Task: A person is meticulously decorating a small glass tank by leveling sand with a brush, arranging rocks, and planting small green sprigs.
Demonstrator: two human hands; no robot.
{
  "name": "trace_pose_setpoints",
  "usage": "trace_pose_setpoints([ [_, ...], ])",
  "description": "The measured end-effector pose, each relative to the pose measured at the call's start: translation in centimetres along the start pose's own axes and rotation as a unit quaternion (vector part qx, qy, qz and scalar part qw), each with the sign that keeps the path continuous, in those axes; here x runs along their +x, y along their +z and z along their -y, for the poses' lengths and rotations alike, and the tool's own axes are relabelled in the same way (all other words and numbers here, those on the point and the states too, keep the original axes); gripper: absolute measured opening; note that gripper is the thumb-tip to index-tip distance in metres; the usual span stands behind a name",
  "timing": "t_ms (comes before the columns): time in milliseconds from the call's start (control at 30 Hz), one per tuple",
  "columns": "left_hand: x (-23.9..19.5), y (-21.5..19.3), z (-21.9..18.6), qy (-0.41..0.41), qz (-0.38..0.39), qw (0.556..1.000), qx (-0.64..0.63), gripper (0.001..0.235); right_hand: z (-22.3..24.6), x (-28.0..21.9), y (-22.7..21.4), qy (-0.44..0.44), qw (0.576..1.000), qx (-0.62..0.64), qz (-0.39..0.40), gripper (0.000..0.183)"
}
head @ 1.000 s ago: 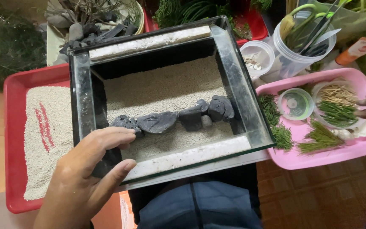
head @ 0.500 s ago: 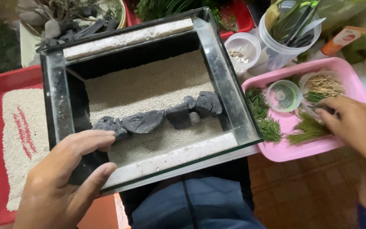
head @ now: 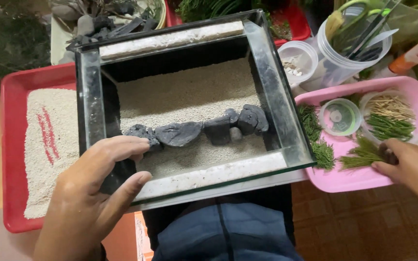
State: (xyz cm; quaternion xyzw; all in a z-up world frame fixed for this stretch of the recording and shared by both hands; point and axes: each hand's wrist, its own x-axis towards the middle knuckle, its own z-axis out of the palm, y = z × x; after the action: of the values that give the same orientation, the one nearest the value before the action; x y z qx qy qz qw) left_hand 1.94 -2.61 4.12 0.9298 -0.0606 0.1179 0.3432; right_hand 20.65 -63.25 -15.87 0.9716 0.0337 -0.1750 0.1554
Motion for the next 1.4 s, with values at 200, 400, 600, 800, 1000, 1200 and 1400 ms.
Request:
trace_pose_setpoints([
  [200,0.0,0.0,0.1,0.02,0.003,1.0,-0.011,0.03,0.3,0.6,0.5,-0.002,0.999,-0.042,0.018,0.049],
  [400,0.0,-0.2,0.1,0.026,-0.006,1.0,-0.013,0.029,-1.6,0.5,2.2,-0.065,0.996,0.023,-0.063,0.035],
  [600,0.0,-0.1,0.0,0.027,-0.005,0.999,-0.022,0.028,-5.1,1.2,5.9,-0.147,0.937,0.261,-0.18,0.037],
  [800,-0.2,-0.2,0.0,0.021,-0.009,0.999,-0.022,0.03,2.2,-3.7,-3.5,-0.129,0.898,0.381,-0.178,0.045],
  [1000,-0.1,-0.4,-0.2,0.038,-0.009,0.999,-0.034,0.028,8.3,-5.2,-10.4,-0.029,0.965,0.255,-0.062,0.052],
  [1200,-0.1,-0.4,0.2,0.039,0.001,0.998,-0.041,0.03,9.2,-5.5,-11.2,-0.044,0.953,0.284,-0.097,0.069],
  [1400,-0.1,-0.3,0.3,0.035,0.003,0.999,-0.035,0.031,8.2,-5.2,-9.5,-0.053,0.917,0.346,-0.192,0.066],
])
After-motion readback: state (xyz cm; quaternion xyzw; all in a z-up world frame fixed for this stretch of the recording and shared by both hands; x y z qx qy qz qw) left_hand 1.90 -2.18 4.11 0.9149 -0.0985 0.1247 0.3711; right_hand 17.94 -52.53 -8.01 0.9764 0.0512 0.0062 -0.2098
